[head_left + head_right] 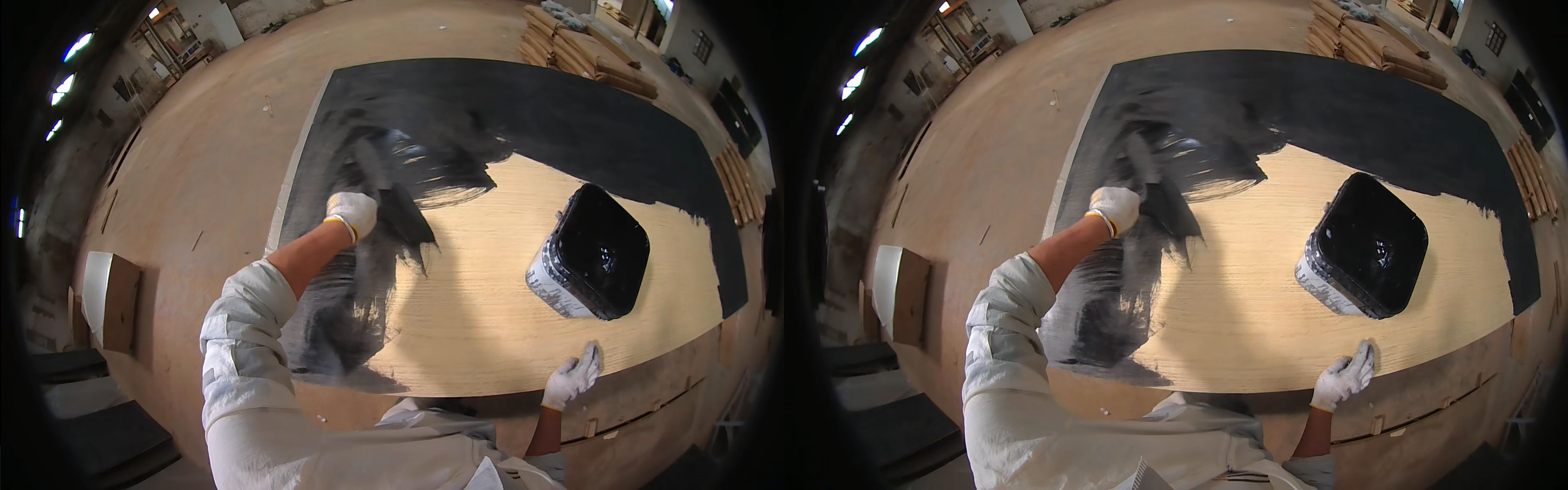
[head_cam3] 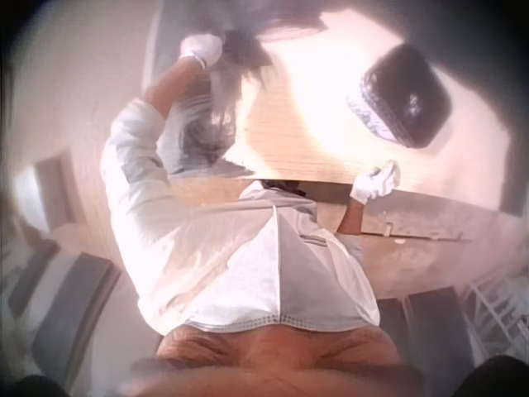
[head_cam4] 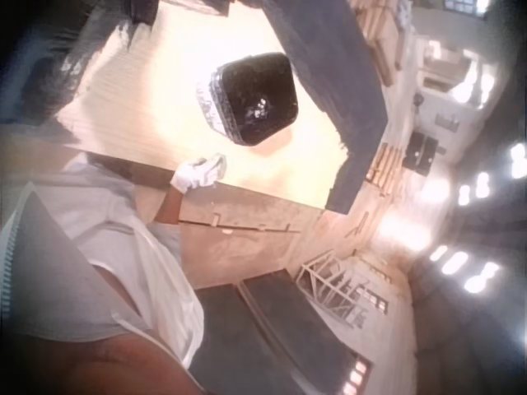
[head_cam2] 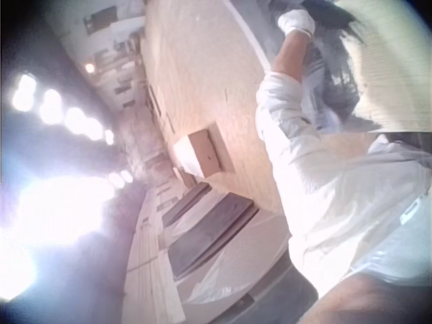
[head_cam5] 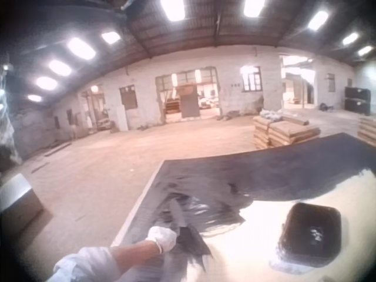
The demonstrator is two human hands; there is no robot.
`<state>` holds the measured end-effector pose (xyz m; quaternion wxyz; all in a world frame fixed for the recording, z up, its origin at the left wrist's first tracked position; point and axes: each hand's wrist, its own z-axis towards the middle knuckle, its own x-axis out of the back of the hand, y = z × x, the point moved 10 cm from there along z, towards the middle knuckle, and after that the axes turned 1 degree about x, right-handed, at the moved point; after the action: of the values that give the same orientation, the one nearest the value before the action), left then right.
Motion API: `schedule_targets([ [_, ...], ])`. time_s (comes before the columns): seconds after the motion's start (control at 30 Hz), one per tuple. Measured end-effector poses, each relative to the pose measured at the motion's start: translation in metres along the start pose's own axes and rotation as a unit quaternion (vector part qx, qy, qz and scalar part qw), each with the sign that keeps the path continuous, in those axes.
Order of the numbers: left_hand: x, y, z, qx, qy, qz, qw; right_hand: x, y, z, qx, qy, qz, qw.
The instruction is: The person applies black paint to a large wooden board using a brush. They repeatedly dip the brush into a paint container and spread the paint across the surface, covering the edges and center areas.
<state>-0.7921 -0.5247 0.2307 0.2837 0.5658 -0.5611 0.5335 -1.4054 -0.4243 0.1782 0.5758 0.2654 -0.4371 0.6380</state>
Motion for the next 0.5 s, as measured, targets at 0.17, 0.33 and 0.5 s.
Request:
schedule_targets([
  [0.17,0.002,-0.074,0.105,0.104,0.03,-0.031,0.994,-0.001,-0.006,0.002,0.011,0.008,0.031,0.999],
  [0.33,0.026,0.005,0.155,-0.008,0.042,-0.014,0.999,-0.006,0.004,-0.001,0.016,-0.013,0.017,1.0],
  [0.5,0.026,-0.029,0.122,-0.005,0.025,0.006,1.0,-0.001,-0.003,0.001,0.032,-0.006,-0.017,0.999],
])
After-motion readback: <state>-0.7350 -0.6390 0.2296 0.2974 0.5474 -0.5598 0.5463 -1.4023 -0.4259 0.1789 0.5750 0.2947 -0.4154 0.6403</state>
